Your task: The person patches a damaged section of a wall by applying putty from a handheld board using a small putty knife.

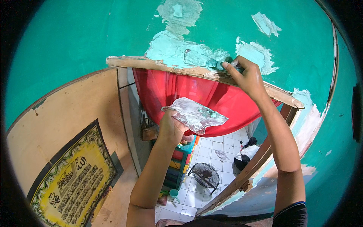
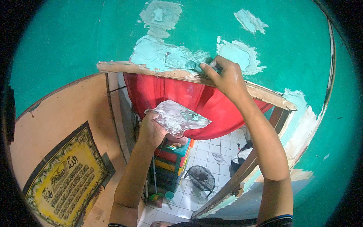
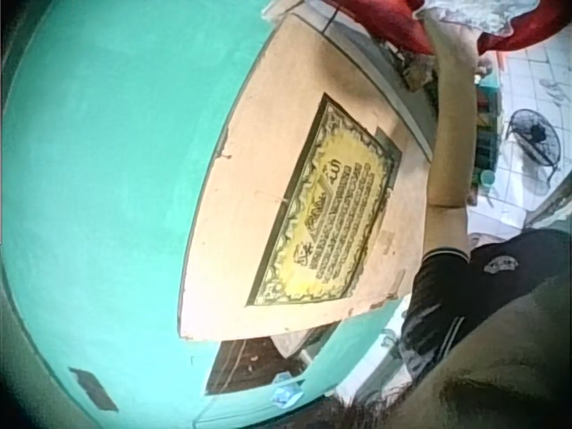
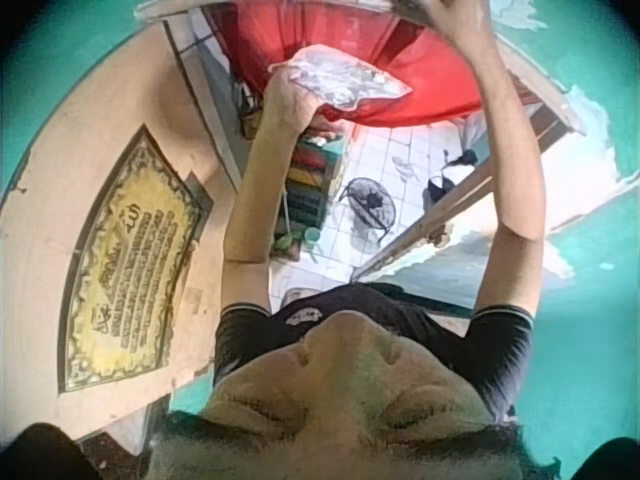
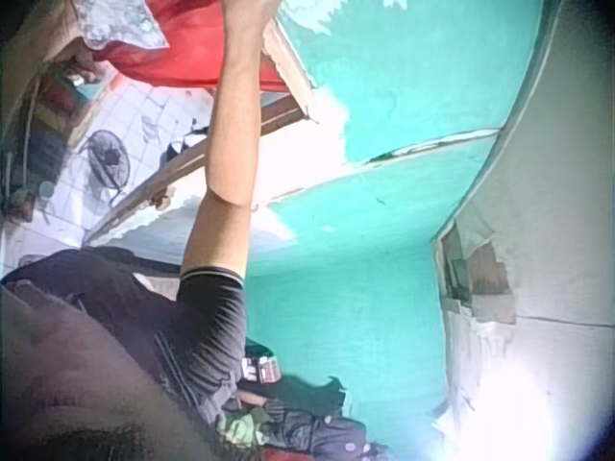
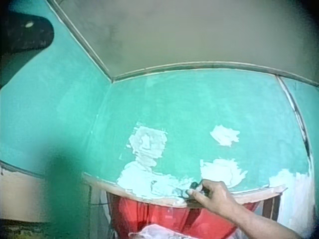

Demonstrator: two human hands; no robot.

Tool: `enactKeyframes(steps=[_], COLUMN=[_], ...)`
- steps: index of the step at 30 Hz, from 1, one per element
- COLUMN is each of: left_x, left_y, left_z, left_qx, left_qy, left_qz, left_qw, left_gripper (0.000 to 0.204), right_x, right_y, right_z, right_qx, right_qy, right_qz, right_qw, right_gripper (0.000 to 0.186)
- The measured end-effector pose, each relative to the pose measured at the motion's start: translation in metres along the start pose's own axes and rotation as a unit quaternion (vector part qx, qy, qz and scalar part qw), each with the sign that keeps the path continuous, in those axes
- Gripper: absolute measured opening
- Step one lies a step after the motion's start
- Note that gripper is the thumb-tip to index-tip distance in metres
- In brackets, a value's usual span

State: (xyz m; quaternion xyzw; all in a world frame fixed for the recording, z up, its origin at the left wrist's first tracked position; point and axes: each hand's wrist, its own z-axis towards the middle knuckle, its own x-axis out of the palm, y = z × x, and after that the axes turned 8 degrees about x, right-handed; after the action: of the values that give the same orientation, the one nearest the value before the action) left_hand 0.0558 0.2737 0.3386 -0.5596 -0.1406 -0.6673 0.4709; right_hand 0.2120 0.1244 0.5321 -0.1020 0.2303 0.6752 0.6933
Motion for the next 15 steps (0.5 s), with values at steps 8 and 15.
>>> enactKeyframes(steps=[8,15], left_x=[-0.006,0.005], left_y=[0.001,0.000], left_z=[0.007,0.004], left_qx=[-0.007,-0.013], left_qy=[0.004,0.013], left_qz=[-0.015,0.010], left_qw=[1.000,1.000], left_gripper=[0.052,0.052], right_x=[-0.018,-0.046], right_y=[-0.019,-0.037], right_z=[-0.016,-0.027], right_qx=[0.018,0.021], right_qy=[-0.012,-0.029], right_qz=[-0.015,-0.035], right_qw=[1.000,0.999], right_gripper=[0.036,0.035])
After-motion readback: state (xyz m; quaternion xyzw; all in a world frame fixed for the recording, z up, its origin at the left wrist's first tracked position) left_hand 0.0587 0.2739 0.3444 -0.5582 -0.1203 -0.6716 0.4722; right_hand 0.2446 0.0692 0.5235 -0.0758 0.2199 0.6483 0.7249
